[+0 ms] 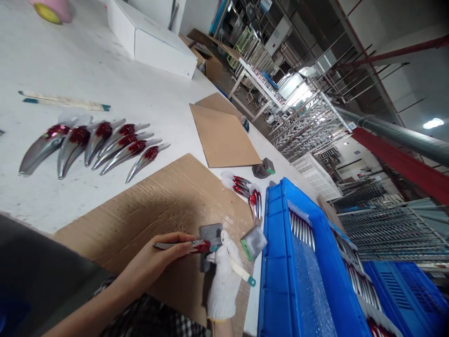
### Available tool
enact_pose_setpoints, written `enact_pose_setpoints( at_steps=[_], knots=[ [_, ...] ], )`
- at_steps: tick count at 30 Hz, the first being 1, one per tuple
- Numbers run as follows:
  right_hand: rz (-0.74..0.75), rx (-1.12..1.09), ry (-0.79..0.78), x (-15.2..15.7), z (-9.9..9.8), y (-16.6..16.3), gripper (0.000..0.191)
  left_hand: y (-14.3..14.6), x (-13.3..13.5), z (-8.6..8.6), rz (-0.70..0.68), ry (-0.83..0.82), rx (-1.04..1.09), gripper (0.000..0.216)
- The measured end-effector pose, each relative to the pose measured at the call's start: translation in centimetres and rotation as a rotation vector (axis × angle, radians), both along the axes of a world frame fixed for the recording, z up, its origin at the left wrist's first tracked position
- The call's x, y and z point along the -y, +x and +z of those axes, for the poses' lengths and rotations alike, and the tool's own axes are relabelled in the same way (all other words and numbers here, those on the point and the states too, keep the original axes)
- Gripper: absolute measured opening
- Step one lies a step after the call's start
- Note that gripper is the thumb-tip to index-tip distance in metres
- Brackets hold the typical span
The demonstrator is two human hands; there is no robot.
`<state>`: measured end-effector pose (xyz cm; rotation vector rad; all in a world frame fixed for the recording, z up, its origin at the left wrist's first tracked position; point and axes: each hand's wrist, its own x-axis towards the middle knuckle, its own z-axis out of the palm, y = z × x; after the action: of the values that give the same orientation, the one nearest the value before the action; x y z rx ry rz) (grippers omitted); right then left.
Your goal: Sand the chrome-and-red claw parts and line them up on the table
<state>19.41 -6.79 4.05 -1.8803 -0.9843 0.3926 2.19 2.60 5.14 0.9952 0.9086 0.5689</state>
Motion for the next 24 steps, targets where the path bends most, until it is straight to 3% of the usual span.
enact_pose_setpoints(
  at_steps=[15, 21, 24],
  knots=[
    [-0.038, -0.035, 0.019, 0.04, 0.13, -0.39, 0.047, 0.08, 0.08, 0.49, -0.011, -0.021, -0.038, 0.051],
    [0.006, -0.031, 0.019, -0.04, 0.61, -0.22, 0.039, -0.14, 0.37, 0.26, -0.024, 0.044, -0.067, 0.049],
    [-0.012, -0.075, 0.016, 0.12, 0.47, -0.51, 0.046, -0.16, 0.41, 0.29, -0.014, 0.047, -0.085, 0.051]
  ],
)
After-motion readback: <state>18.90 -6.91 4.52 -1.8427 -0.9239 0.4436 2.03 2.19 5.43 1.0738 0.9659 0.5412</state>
